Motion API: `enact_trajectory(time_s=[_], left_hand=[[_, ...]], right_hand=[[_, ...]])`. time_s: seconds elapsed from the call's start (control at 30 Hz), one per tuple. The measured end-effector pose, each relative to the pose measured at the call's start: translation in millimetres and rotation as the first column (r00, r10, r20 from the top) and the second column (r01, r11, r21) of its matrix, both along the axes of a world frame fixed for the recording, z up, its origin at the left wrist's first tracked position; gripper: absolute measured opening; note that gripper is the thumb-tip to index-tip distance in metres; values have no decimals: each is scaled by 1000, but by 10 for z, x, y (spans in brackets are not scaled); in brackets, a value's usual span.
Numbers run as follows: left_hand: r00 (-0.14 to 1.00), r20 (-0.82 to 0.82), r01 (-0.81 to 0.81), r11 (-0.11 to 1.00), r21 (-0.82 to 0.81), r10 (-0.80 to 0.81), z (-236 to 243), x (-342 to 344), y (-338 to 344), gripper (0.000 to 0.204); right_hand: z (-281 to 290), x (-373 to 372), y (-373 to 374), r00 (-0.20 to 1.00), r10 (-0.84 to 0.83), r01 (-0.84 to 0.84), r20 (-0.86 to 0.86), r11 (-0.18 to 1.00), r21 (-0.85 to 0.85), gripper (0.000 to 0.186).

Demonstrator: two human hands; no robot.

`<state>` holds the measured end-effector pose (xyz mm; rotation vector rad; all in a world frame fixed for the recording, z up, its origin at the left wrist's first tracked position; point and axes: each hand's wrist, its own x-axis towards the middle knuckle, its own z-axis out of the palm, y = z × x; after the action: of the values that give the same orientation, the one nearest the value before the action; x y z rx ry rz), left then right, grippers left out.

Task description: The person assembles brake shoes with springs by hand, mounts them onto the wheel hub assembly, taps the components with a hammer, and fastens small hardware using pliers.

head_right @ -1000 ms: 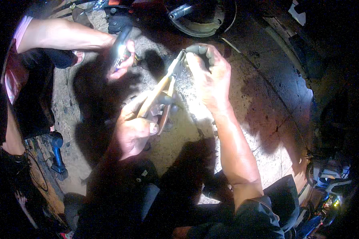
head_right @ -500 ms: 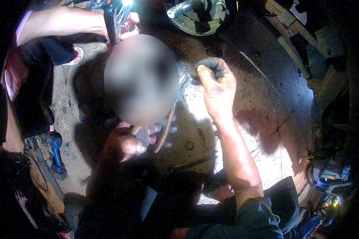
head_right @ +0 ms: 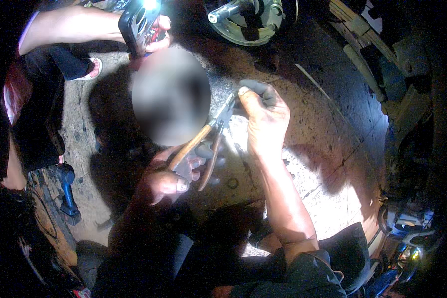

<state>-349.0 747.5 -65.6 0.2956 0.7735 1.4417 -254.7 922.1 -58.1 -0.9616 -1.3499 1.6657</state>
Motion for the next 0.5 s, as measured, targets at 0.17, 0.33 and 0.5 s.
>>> enact_trajectory(time_s=[0.17, 0.33, 0.5], left_hand=[[999, 11, -37, 997, 74, 36, 9, 24, 22, 74], [999, -35, -30, 999, 44, 31, 26, 5, 5, 75], [999, 20, -42, 999, 15, 42, 95, 2, 11, 75]], right_hand=[[-3, -25, -3, 999, -42, 39, 28, 994, 104, 16], [24, -52, -22, 995, -52, 39, 82, 987, 158, 15], [7, -60, -35, 999, -38, 33, 25, 978, 205, 15]])
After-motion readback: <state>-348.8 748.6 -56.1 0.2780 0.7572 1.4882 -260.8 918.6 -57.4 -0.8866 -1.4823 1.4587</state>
